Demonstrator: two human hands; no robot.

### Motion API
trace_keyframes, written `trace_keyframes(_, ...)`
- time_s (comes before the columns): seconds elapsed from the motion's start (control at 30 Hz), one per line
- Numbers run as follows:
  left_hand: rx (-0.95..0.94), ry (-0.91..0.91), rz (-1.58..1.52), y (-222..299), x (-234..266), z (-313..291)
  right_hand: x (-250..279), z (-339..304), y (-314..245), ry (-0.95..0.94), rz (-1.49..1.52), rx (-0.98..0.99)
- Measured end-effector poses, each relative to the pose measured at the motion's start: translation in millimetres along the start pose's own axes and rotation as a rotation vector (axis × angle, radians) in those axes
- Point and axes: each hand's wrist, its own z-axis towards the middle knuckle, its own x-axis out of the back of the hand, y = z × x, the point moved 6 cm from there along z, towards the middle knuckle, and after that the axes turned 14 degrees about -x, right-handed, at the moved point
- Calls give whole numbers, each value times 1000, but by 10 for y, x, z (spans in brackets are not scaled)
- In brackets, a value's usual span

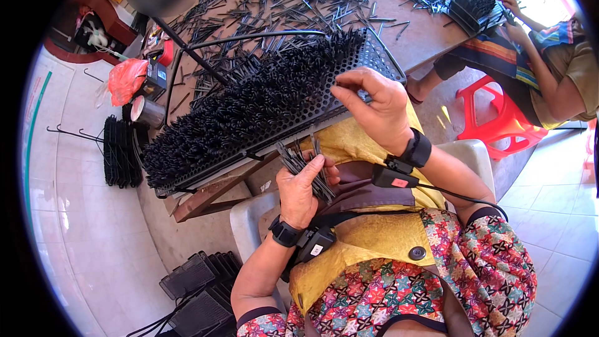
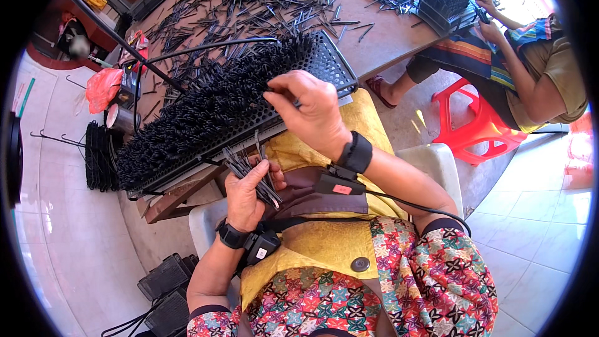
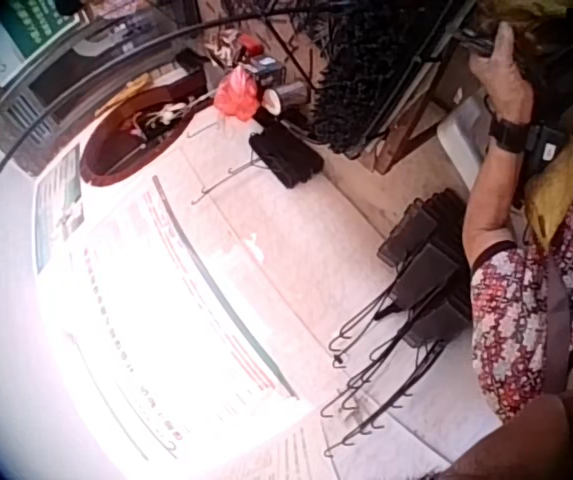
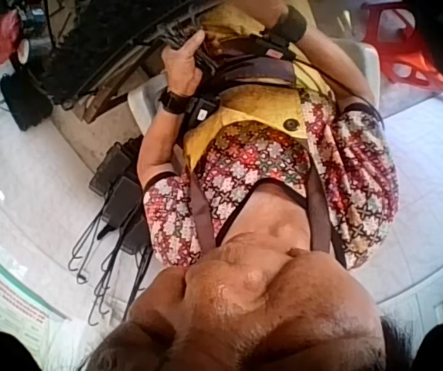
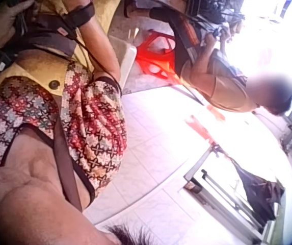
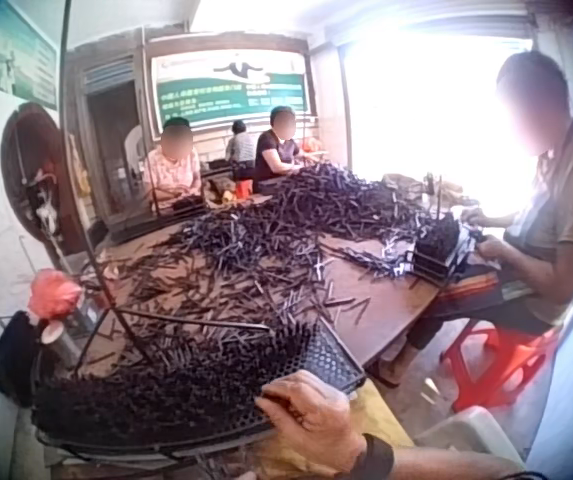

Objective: The person inserts black filaments into the holes of a brush head by hand, picking them up from a pile and placing them into individual sockets.

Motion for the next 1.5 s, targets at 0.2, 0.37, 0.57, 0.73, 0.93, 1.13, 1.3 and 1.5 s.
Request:
trace_keyframes(0.2,4,-8,18,4,-8,1,-234,-11,-183,15,-77,524)
trace_keyframes(0.37,9,-14,-3,1,-1,0,-480,-87,-115,-224,-410,584)
trace_keyframes(0.57,-17,-36,-56,0,-24,10,-426,-178,-35,-194,-382,524)
trace_keyframes(0.73,8,-54,-60,-34,-49,16,-489,-110,-37,-293,-433,485)
trace_keyframes(0.93,-4,-60,-46,-13,-43,10,-548,44,-143,-386,-418,556)
trace_keyframes(1.13,36,-65,-30,-54,-27,13,-625,82,-201,-428,-433,620)
trace_keyframes(1.3,40,-63,-27,-50,-12,25,-661,44,-248,-498,-499,609)
trace_keyframes(1.5,41,-33,-46,-61,10,17,-616,24,-236,-445,-625,523)
